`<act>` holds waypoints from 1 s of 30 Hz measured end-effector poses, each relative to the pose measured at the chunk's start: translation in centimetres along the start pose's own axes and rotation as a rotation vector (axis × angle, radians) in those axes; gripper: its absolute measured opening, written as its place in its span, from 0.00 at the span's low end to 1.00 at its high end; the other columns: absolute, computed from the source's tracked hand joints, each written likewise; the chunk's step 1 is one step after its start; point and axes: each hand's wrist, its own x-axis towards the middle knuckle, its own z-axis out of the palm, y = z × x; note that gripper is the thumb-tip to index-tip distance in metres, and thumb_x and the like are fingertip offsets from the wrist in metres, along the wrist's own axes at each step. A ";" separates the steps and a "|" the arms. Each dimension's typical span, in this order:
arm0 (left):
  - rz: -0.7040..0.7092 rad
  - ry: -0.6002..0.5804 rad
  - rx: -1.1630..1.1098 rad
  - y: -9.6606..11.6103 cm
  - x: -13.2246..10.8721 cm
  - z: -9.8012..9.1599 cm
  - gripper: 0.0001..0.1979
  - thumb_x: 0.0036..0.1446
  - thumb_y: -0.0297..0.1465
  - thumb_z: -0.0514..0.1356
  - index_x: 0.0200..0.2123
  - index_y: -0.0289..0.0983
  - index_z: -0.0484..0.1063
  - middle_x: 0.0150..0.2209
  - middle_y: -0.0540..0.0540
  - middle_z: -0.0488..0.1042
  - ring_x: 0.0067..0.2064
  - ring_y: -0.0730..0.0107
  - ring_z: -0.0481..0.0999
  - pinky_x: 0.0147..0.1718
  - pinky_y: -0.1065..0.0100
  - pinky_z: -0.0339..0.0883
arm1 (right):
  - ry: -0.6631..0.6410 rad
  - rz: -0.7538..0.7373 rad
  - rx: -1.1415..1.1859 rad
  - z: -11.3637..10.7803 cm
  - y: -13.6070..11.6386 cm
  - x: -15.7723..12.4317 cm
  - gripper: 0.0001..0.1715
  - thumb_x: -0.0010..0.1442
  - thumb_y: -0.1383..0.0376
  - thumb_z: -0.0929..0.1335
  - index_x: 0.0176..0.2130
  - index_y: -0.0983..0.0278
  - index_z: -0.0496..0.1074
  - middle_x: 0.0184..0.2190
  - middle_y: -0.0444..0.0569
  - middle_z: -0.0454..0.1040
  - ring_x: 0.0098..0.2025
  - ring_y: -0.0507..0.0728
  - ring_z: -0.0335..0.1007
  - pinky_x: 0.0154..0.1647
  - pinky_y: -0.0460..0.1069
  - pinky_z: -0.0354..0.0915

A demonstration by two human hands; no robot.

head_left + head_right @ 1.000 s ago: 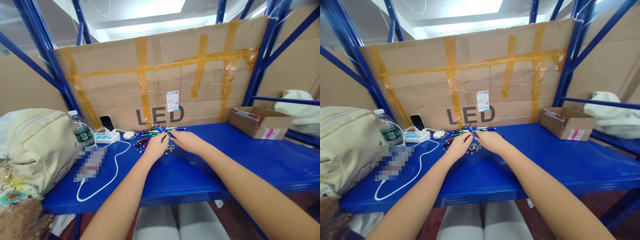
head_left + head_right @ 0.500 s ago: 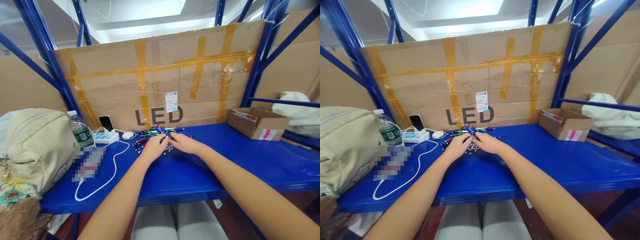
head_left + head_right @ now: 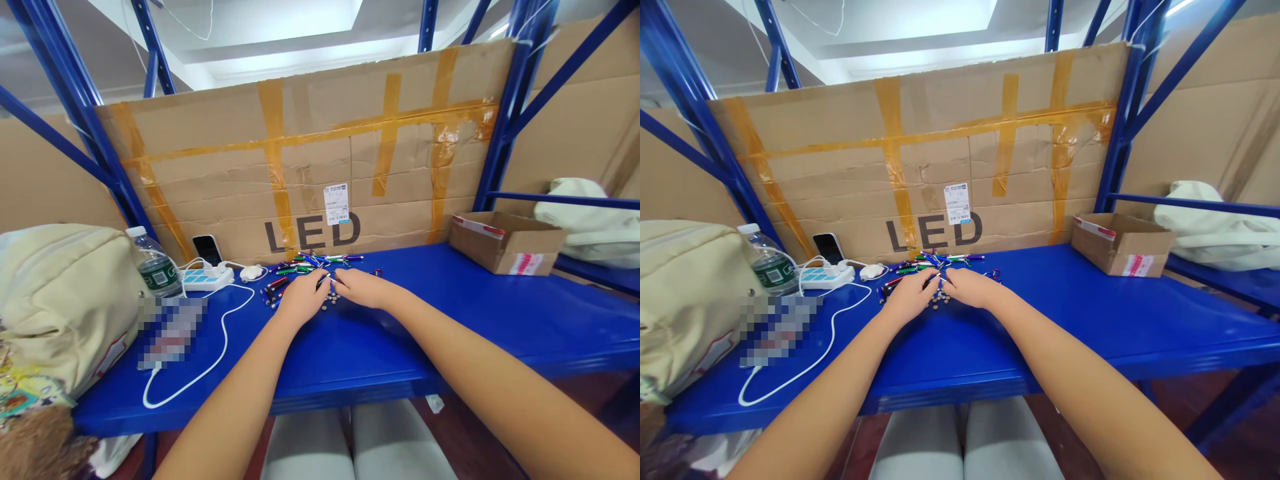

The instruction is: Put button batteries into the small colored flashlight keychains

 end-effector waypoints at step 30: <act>0.023 0.009 0.038 -0.4 0.3 -0.2 0.13 0.59 0.34 0.50 0.27 0.38 0.71 0.28 0.48 0.75 0.31 0.65 0.72 0.31 0.69 0.60 | -0.066 0.053 0.357 0.1 -0.2 0.2 0.12 0.66 0.61 0.54 0.30 0.60 0.52 0.19 0.40 0.63 0.20 0.52 0.60 0.25 0.48 0.57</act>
